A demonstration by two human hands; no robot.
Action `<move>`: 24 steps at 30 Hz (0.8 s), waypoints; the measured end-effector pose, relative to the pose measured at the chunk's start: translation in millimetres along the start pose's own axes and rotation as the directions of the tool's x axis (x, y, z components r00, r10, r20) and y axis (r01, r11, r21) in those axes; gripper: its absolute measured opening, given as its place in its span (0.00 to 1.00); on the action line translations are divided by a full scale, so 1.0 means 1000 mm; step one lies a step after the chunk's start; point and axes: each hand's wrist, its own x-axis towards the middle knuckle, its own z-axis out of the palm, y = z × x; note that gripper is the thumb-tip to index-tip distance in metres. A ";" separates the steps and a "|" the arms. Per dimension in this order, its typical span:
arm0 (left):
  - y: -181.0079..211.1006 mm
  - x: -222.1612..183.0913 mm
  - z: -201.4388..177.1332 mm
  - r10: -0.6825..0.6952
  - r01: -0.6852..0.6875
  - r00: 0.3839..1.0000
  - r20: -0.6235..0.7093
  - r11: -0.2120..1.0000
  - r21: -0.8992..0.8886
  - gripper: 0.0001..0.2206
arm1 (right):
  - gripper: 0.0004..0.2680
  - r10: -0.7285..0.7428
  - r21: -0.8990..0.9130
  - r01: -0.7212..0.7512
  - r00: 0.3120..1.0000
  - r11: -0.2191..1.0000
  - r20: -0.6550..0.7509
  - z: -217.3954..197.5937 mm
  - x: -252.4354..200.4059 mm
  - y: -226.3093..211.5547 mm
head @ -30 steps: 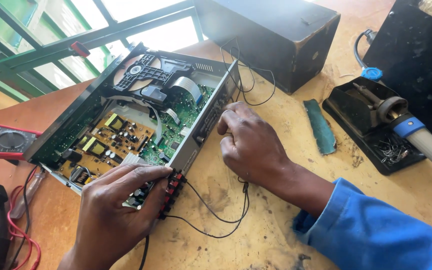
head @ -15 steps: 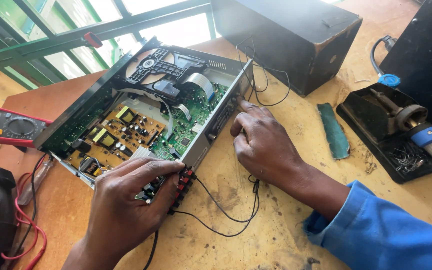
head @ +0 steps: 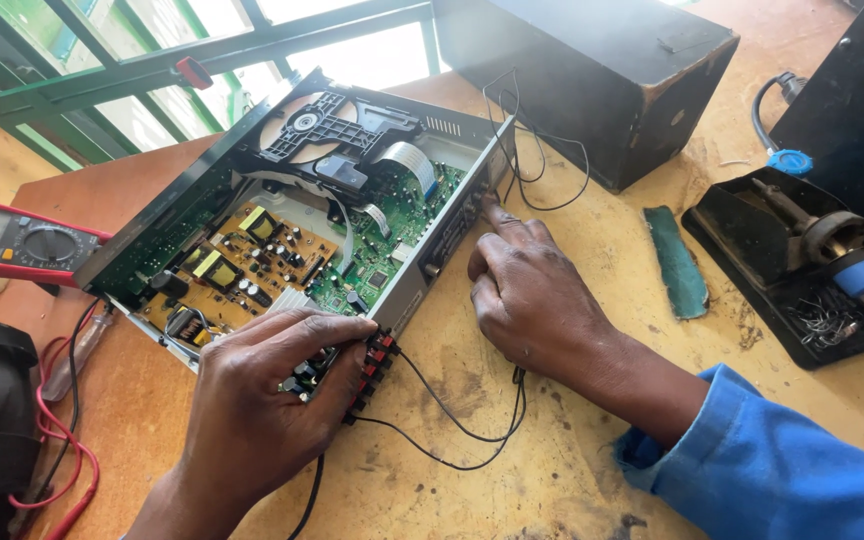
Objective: Connecting wires to the rear terminals of a DVD player and adjusting internal ribbon cables on the circuit board.
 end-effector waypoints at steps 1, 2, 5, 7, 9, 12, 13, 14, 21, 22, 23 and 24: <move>0.000 0.000 0.000 -0.001 0.001 1.000 -0.001 1.000 0.000 0.04 | 0.06 -0.001 -0.001 0.001 1.000 1.000 0.001 0.002 0.000 0.002; 0.000 -0.001 0.000 -0.005 0.005 1.000 0.002 1.000 0.002 0.04 | 0.06 -0.062 -0.042 0.061 0.998 0.997 -0.012 0.004 0.000 0.003; 0.000 -0.001 0.000 -0.020 0.020 1.000 0.002 1.000 -0.002 0.05 | 0.06 -0.079 -0.081 0.079 0.997 0.994 0.000 0.005 -0.002 0.000; 0.001 -0.001 0.000 -0.031 0.031 1.000 -0.001 0.999 -0.011 0.05 | 0.06 -0.034 -0.080 0.036 0.999 0.996 0.023 0.005 -0.002 -0.001; 0.000 -0.001 0.000 -0.004 0.004 1.000 -0.002 1.000 -0.011 0.05 | 0.05 -0.073 -0.091 0.073 0.997 0.993 -0.001 0.007 -0.002 0.002; 0.001 -0.001 0.000 -0.015 0.015 1.000 0.002 1.000 0.001 0.05 | 0.05 -0.056 -0.087 0.058 0.998 0.995 0.024 0.006 -0.003 0.001; 0.001 0.000 0.000 -0.014 0.014 1.000 0.002 1.000 0.000 0.05 | 0.05 -0.054 -0.087 0.056 0.998 0.995 0.023 0.007 -0.003 0.003; 0.001 0.000 0.000 -0.009 0.009 1.000 0.003 1.000 -0.002 0.05 | 0.04 -0.081 -0.095 0.081 0.997 0.992 0.001 0.009 -0.002 0.004; 0.001 -0.001 0.000 -0.008 0.008 1.000 0.009 1.000 0.007 0.05 | 0.05 -0.071 -0.084 0.070 0.998 0.994 0.000 0.006 -0.001 0.002; 0.001 -0.001 0.000 -0.006 0.006 1.000 0.010 1.000 0.006 0.05 | 0.05 -0.069 -0.084 0.069 0.998 0.994 -0.002 0.006 -0.001 0.003; 0.000 -0.001 0.000 -0.006 0.006 1.000 0.010 1.000 0.004 0.05 | 0.05 -0.056 -0.081 0.055 0.998 0.995 -0.001 0.006 0.000 0.005; 0.000 -0.001 0.000 -0.005 0.005 1.000 0.010 1.000 0.002 0.05 | 0.06 -0.041 -0.078 0.041 0.999 0.996 0.000 0.006 0.001 0.006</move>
